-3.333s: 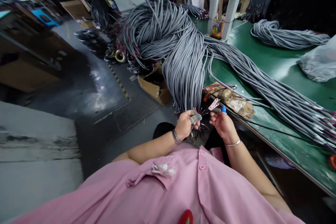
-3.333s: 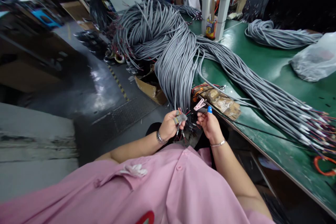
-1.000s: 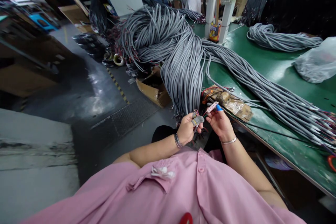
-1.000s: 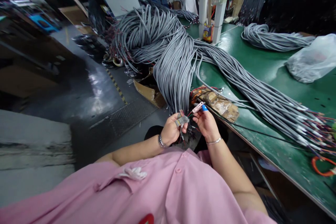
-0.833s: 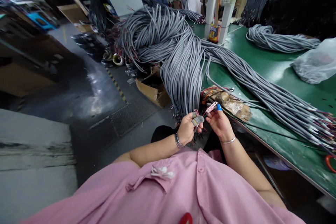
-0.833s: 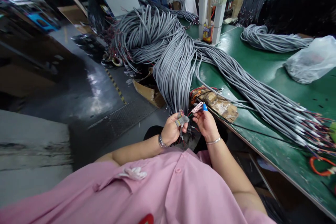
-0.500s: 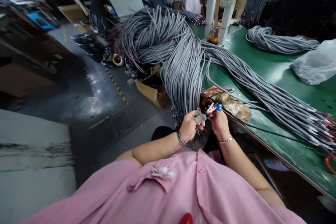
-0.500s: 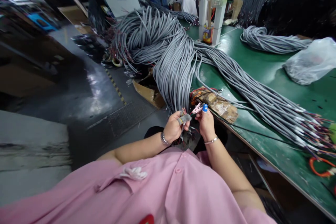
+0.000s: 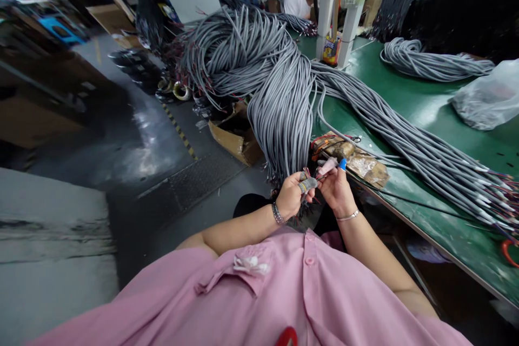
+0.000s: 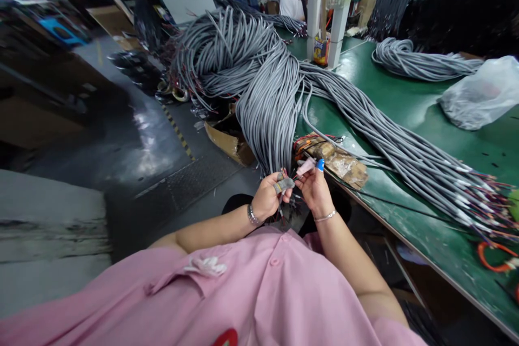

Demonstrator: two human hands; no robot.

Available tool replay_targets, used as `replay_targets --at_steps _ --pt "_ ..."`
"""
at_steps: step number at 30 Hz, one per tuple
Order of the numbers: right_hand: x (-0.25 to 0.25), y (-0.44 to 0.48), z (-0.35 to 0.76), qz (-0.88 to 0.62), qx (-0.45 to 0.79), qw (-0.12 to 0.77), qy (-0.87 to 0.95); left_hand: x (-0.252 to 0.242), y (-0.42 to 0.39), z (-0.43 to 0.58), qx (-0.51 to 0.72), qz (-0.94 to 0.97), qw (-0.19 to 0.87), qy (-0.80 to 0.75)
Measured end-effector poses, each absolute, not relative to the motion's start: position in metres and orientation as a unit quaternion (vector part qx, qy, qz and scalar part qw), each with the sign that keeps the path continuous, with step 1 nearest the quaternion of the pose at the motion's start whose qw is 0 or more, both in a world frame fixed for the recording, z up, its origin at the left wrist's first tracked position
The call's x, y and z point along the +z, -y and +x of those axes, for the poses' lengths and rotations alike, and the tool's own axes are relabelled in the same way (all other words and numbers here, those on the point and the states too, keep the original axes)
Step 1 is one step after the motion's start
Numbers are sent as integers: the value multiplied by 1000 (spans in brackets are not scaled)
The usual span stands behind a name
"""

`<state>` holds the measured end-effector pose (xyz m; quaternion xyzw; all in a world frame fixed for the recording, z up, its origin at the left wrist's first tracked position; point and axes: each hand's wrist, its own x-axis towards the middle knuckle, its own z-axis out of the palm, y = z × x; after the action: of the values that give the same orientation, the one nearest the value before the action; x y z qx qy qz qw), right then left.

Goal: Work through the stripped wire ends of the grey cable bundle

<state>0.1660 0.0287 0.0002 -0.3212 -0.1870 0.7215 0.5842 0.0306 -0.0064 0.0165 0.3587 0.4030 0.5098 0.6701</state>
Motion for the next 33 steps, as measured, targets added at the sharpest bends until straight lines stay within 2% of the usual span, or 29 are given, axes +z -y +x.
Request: replay_targets --at_steps 4,14,22,28,33 --pt "5 -25 171 -313 744 559 192 23 11 28 515 345 673 -404" --pt "10 -22 172 -332 713 590 186 27 7 33 521 262 705 -404" --pt "-2 -23 164 -378 597 670 227 23 5 36 519 250 703 -417" --pt "-9 -31 166 -286 739 593 144 22 5 39 517 254 703 -417" --pt "-7 -34 166 -258 761 578 141 20 3 39 521 244 708 -409"
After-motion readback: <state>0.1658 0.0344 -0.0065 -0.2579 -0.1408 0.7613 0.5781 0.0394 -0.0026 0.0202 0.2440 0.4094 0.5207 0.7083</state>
